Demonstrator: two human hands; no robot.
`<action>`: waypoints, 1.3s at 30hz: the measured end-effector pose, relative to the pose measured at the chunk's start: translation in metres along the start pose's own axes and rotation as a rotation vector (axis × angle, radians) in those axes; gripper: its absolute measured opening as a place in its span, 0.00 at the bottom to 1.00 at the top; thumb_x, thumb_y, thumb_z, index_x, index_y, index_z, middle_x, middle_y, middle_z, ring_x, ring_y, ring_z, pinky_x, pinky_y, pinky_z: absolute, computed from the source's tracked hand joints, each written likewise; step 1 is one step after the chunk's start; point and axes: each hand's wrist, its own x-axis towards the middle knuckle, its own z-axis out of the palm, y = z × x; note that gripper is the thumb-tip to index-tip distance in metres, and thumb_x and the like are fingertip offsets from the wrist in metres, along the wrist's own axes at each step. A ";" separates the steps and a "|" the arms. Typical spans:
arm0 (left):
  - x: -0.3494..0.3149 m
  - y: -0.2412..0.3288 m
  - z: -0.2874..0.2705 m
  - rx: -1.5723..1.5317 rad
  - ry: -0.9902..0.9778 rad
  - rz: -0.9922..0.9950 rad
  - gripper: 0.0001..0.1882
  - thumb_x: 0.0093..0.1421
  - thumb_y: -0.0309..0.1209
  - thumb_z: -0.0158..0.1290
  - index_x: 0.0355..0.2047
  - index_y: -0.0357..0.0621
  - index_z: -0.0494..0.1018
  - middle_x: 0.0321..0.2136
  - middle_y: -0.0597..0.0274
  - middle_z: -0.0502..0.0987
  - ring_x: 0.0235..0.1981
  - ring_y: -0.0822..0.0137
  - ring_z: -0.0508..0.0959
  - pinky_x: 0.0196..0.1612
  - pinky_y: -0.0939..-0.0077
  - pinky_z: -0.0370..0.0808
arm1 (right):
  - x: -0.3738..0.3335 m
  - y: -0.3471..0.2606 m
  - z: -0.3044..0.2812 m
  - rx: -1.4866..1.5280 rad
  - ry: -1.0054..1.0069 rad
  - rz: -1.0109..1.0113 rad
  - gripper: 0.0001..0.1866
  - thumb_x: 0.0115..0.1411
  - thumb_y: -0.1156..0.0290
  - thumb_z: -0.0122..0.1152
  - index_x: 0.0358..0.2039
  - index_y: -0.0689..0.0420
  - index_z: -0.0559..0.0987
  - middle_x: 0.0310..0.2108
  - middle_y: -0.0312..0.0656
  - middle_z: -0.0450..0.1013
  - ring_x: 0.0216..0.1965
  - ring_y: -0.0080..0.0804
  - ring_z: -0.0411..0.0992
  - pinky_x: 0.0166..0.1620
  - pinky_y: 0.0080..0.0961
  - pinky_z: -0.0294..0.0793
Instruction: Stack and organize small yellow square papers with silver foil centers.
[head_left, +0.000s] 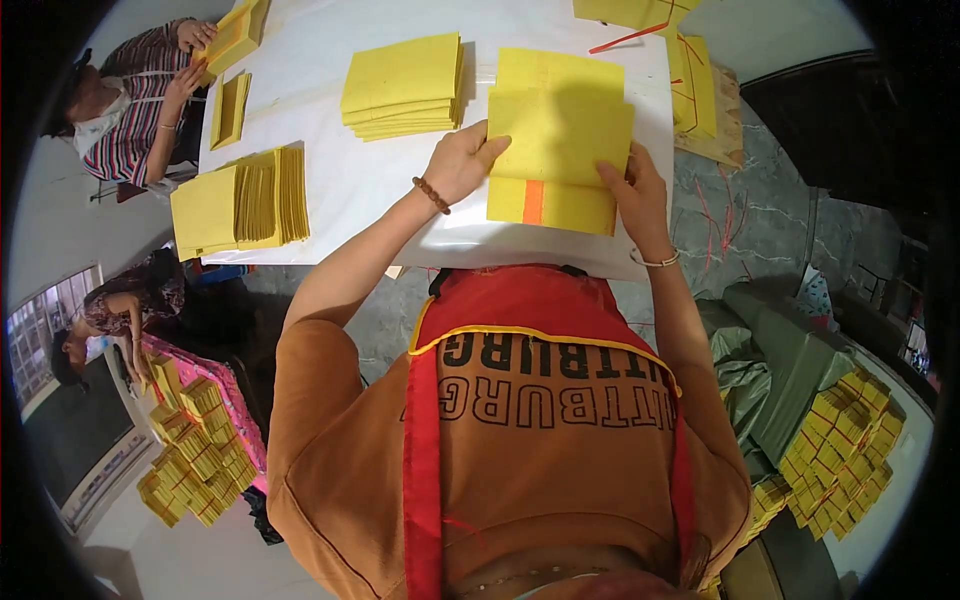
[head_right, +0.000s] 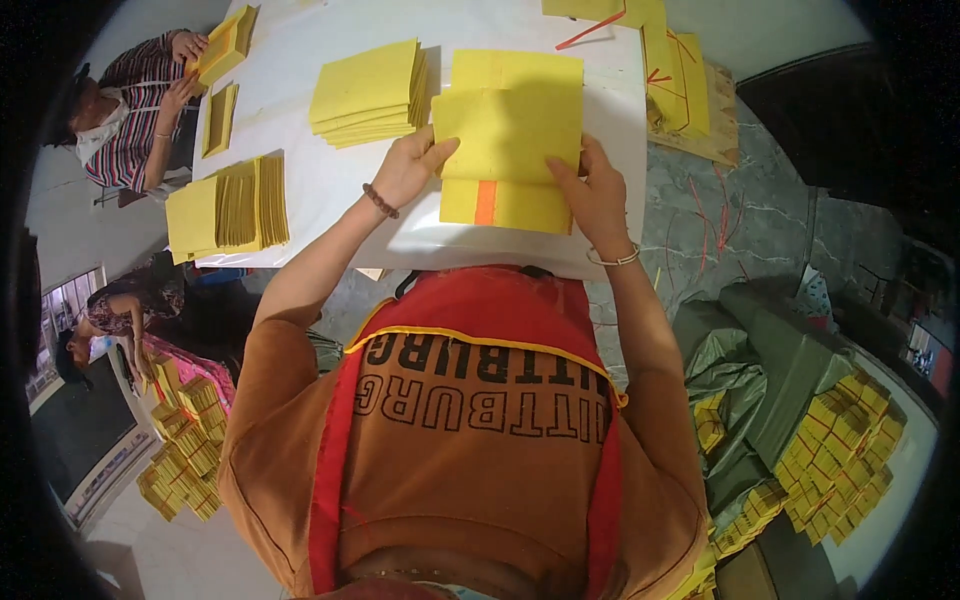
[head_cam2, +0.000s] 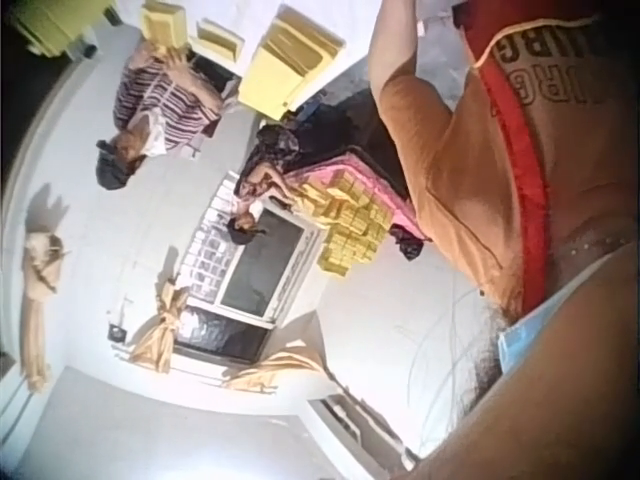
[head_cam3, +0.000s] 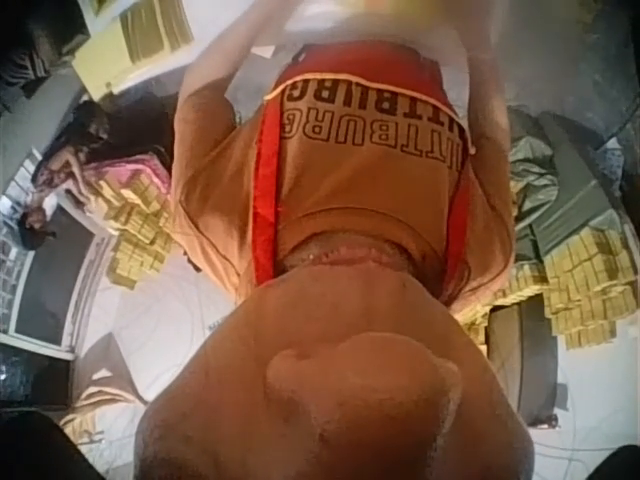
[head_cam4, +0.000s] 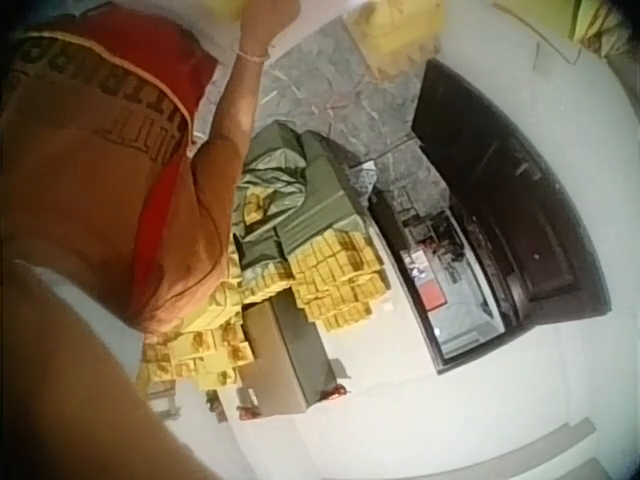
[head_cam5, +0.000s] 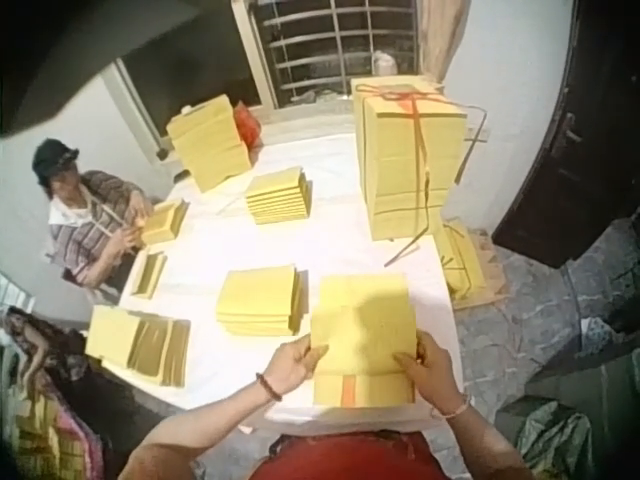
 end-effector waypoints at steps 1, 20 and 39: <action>0.004 -0.005 0.001 0.001 0.003 -0.002 0.20 0.60 0.43 0.45 0.29 0.35 0.71 0.15 0.51 0.70 0.19 0.57 0.72 0.26 0.66 0.68 | 0.002 -0.003 -0.001 0.002 -0.003 -0.001 0.17 0.53 0.65 0.60 0.42 0.59 0.74 0.23 0.40 0.73 0.21 0.28 0.71 0.24 0.23 0.65; 0.015 0.008 -0.002 -0.042 0.140 -0.114 0.15 0.54 0.36 0.55 0.34 0.38 0.67 0.21 0.58 0.71 0.20 0.65 0.72 0.24 0.72 0.68 | 0.016 0.011 0.005 -0.269 0.044 0.134 0.18 0.50 0.66 0.62 0.41 0.57 0.77 0.14 0.35 0.63 0.16 0.22 0.59 0.22 0.22 0.60; -0.013 0.021 0.038 0.810 -0.205 0.532 0.37 0.57 0.57 0.41 0.59 0.46 0.56 0.61 0.51 0.52 0.64 0.53 0.47 0.62 0.51 0.41 | -0.003 -0.006 0.005 -0.856 0.203 -0.511 0.22 0.53 0.62 0.58 0.49 0.53 0.72 0.43 0.43 0.69 0.45 0.32 0.67 0.46 0.41 0.61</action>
